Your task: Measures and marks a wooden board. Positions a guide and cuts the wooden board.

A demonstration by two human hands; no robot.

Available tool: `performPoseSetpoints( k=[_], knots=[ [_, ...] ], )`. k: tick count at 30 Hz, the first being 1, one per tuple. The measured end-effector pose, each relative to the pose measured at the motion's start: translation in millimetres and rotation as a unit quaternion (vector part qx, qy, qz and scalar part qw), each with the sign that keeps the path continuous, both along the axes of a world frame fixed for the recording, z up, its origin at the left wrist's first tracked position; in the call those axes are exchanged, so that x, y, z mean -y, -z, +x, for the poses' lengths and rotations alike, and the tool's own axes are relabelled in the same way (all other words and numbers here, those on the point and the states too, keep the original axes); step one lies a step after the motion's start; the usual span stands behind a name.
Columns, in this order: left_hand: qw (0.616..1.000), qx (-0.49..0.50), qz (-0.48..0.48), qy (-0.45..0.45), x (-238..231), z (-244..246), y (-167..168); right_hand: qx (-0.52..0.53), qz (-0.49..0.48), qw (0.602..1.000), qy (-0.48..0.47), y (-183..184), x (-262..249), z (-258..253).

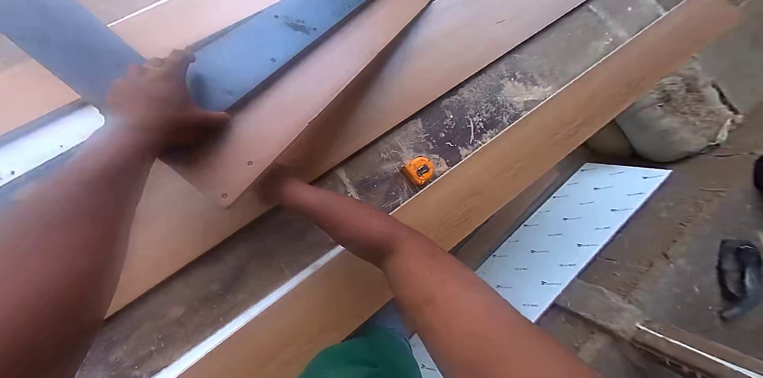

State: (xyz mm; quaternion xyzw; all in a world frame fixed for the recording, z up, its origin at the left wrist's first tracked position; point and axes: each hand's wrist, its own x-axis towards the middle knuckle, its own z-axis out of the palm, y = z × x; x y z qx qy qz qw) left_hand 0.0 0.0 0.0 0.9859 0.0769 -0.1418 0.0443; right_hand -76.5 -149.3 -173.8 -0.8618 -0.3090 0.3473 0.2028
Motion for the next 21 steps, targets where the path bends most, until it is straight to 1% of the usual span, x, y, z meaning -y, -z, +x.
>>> performPoseSetpoints(
  k=[1,2,3,5,6,7,8,10,12,13,14,15,16,17,18,19,20,21],
  knots=[
    [1.000,0.007,-0.014,0.005,-6.8,-0.5,14.9,-0.026,-0.065,0.997,-0.011,-12.9,50.3,-5.9],
    [0.999,0.016,-0.029,0.009,-13.8,-0.3,30.0,-0.031,-0.101,0.994,0.013,-14.4,103.2,-11.9],
    [0.999,0.026,-0.046,0.011,-20.6,-0.1,45.0,-0.028,-0.143,0.988,0.058,-17.9,156.1,-14.7],
    [0.998,0.023,-0.062,0.003,-29.2,-0.8,72.2,0.013,-0.208,0.959,0.194,-27.4,249.7,-12.0],
    [0.998,0.015,-0.067,-0.005,-31.0,-3.1,85.2,0.048,-0.219,0.941,0.255,-27.1,285.0,-8.6],
    [0.997,0.007,-0.072,-0.015,-31.8,-5.3,96.6,0.079,-0.215,0.927,0.297,-22.2,309.9,-3.2],
    [0.997,0.000,-0.078,-0.022,-32.6,-7.4,106.9,0.093,-0.211,0.921,0.315,-14.3,324.8,3.1],
    [0.995,-0.005,-0.096,-0.037,-30.8,-16.6,128.0,0.073,-0.229,0.925,0.293,2.6,335.0,15.3],
    [0.990,0.039,-0.128,-0.054,-27.8,-35.3,143.5,0.046,-0.254,0.932,0.253,11.6,331.5,29.0],
    [0.983,0.071,-0.155,-0.065,-21.2,-51.0,146.3,0.046,-0.247,0.936,0.246,11.4,329.0,31.5],
    [0.971,0.088,-0.198,-0.095,-5.9,-74.6,141.9,0.059,-0.224,0.941,0.248,6.1,323.7,28.8],
    [0.951,0.083,-0.262,-0.145,18.3,-103.4,133.1,0.085,-0.184,0.946,0.254,-4.7,314.2,23.1],
    [0.913,0.051,-0.347,-0.208,47.7,-137.8,124.5,0.107,-0.136,0.953,0.250,-18.8,298.5,12.7],
    [0.855,-0.015,-0.443,-0.268,77.2,-180.2,120.5,0.114,-0.089,0.961,0.236,-32.3,277.0,-8.9],
    [0.780,-0.103,-0.532,-0.313,105.8,-226.8,120.7,0.107,-0.048,0.969,0.217,-44.0,256.0,-42.6],
    [0.698,-0.175,-0.601,-0.347,135.3,-266.0,120.2,0.093,-0.003,0.977,0.190,-54.8,240.3,-78.6],
    [0.625,-0.219,-0.648,-0.375,161.4,-295.5,117.9,0.072,0.043,0.985,0.151,-60.0,229.8,-110.5],
    [0.567,-0.233,-0.675,-0.412,182.7,-319.1,113.4,0.034,0.088,0.990,0.106,-61.4,222.9,-140.3]
  ],
)
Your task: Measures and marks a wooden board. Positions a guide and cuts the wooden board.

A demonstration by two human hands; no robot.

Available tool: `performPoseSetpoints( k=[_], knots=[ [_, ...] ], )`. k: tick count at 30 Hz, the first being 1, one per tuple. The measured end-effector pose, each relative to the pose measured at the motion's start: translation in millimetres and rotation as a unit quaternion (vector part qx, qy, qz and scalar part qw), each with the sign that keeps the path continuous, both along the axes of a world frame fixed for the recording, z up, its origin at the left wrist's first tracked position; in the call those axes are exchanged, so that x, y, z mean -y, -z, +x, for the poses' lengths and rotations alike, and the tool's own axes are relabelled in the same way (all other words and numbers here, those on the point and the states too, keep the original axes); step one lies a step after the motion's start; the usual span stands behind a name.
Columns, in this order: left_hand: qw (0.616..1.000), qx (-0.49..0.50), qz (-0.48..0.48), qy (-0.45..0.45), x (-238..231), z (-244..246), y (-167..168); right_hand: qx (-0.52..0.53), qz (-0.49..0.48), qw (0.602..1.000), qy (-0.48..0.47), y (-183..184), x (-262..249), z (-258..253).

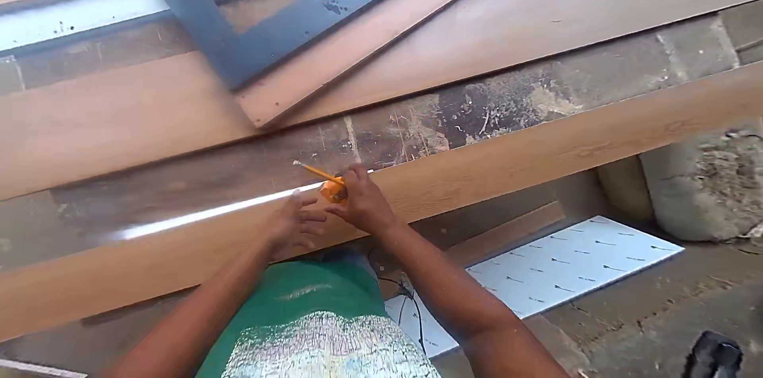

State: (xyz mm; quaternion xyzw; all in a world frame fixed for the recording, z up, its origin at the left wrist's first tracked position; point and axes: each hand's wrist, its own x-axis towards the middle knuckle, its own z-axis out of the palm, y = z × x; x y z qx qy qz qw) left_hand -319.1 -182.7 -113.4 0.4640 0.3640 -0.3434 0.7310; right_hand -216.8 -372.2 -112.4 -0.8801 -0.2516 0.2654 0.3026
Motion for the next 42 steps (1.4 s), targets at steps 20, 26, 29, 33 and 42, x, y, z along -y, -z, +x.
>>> performPoseSetpoints(
  k=[20,26,29,33,42],
  knots=[
    [0.994,0.033,-0.041,-0.100,-52.1,-121.9,28.1,-0.389,-0.018,0.921,0.024,23.1,-99.7,-110.8],
    [0.975,0.000,0.171,-0.145,-180.4,-165.6,24.5,-0.275,-0.180,0.941,-0.080,19.8,-152.8,-123.4],
    [0.902,-0.043,0.376,-0.207,-318.6,-211.1,23.8,-0.160,-0.251,0.952,-0.076,15.6,-147.1,-109.0],
    [0.746,-0.180,0.571,-0.289,-490.9,-314.8,36.1,-0.058,-0.251,0.963,-0.080,28.6,-127.4,-93.9],
    [0.706,-0.398,0.533,-0.245,-467.6,-250.0,-97.1,-0.039,-0.293,0.952,-0.082,30.1,-171.4,-81.2]
  ],
)
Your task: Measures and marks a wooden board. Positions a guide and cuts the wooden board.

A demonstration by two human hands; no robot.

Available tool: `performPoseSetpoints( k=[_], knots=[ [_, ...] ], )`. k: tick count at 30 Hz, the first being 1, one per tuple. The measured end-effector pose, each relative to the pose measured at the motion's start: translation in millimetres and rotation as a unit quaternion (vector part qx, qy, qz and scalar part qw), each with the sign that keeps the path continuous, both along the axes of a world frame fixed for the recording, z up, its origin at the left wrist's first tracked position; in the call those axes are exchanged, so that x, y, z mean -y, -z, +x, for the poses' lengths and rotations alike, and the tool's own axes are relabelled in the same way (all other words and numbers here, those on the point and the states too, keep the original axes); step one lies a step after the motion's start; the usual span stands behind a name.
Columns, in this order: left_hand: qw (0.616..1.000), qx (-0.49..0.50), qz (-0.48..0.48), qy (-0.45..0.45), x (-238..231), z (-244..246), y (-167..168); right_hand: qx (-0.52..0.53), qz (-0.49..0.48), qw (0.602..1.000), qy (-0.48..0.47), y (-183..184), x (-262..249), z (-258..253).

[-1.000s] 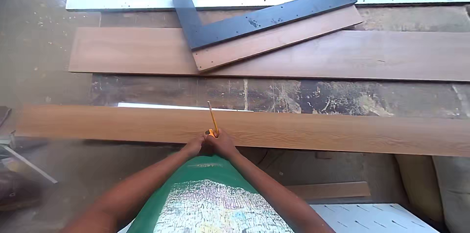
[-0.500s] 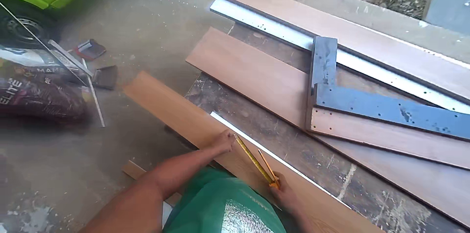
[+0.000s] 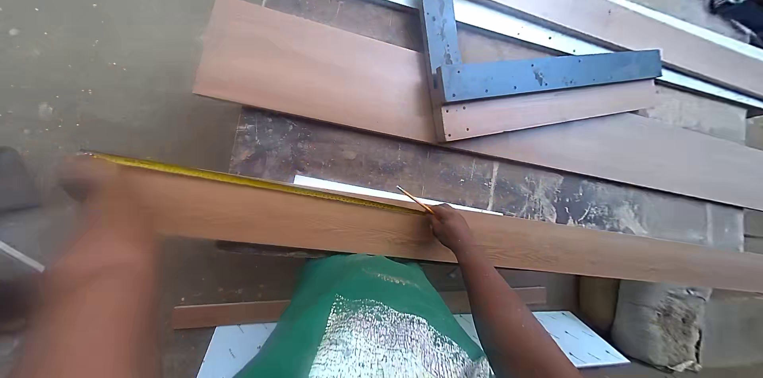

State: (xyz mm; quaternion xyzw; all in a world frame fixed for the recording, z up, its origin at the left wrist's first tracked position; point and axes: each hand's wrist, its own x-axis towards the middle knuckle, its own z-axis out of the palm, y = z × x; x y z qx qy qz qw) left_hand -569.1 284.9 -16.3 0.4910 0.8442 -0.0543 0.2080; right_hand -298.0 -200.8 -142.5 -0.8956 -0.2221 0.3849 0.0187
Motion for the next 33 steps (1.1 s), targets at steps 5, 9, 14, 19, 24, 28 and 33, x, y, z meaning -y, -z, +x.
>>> performPoseSetpoints(
  k=[5,9,14,19,24,28,33],
  knots=[
    [0.998,-0.034,0.000,0.055,45.6,17.2,-39.5,0.008,-0.007,1.000,0.017,3.2,-5.0,14.4],
    [0.921,0.112,0.181,0.326,9.8,-65.2,93.5,0.043,0.015,0.999,0.029,13.8,3.3,13.5],
    [0.758,0.235,0.080,0.603,131.3,43.3,179.9,0.079,0.046,0.995,0.034,20.3,6.6,7.8],
    [0.678,0.200,-0.039,0.707,248.9,119.6,182.4,0.106,0.068,0.992,0.025,24.3,32.0,17.6],
    [0.707,0.180,0.027,0.683,227.9,102.1,186.2,0.115,0.074,0.990,0.026,25.8,90.9,46.3],
    [0.717,0.167,0.046,0.676,193.7,70.2,193.6,0.138,0.043,0.989,0.027,17.2,117.2,55.2],
    [0.701,0.181,0.043,0.689,188.7,69.6,203.5,0.098,0.414,0.900,0.097,-5.9,48.7,6.1]
  ],
)
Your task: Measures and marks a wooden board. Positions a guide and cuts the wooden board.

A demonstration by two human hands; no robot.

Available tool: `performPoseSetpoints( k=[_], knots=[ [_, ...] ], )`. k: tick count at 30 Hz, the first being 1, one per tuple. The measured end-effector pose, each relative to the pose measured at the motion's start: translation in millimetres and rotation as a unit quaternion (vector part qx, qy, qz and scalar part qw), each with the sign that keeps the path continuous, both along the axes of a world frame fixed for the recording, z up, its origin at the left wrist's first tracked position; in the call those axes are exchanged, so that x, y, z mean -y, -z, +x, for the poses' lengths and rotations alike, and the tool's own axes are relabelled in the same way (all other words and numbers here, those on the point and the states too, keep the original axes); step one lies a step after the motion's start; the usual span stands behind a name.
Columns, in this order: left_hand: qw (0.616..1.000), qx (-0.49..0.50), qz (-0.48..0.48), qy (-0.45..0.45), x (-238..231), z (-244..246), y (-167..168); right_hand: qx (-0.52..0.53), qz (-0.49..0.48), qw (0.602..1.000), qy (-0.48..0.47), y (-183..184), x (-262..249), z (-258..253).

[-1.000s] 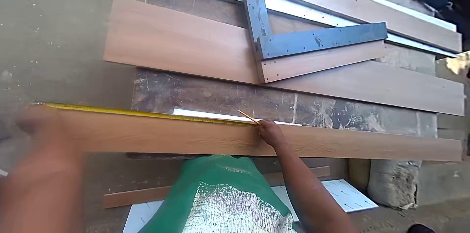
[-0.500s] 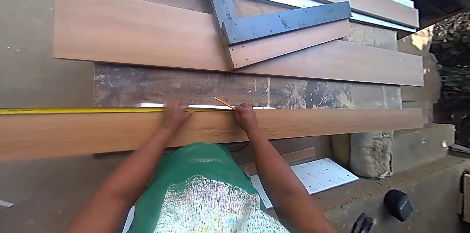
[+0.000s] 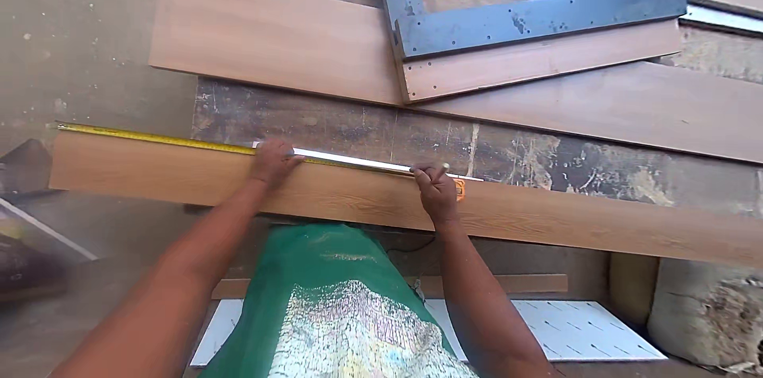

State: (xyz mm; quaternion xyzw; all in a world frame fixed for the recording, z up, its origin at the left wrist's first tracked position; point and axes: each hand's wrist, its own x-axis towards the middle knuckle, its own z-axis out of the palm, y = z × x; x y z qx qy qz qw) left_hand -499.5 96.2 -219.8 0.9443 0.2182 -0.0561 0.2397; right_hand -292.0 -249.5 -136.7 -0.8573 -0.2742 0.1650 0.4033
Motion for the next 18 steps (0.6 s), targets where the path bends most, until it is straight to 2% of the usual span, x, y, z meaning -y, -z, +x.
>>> performPoseSetpoints(
  k=[2,3,5,8,12,18],
  knots=[
    [1.000,-0.003,0.004,0.009,0.1,-1.3,-0.6,-0.131,0.173,0.976,-0.013,15.0,-50.9,-34.9],
    [1.000,-0.003,0.005,0.012,0.7,-1.4,-1.0,-0.194,0.206,0.959,-0.018,26.5,-74.7,-49.4],
    [1.000,-0.008,0.001,0.011,1.6,1.1,-3.6,-0.269,0.173,0.947,-0.027,41.7,-114.2,-67.6],
    [1.000,-0.019,-0.013,0.008,1.0,3.1,-7.1,-0.272,0.081,0.958,-0.043,49.9,-144.4,-77.0],
    [0.999,-0.035,-0.029,0.017,-1.5,2.8,-9.7,-0.266,0.028,0.964,-0.007,42.7,-153.7,-79.8],
    [0.998,-0.041,-0.041,0.022,-0.8,6.1,-11.0,-0.217,0.026,0.975,-0.040,51.0,-154.1,-89.9]
  ],
)
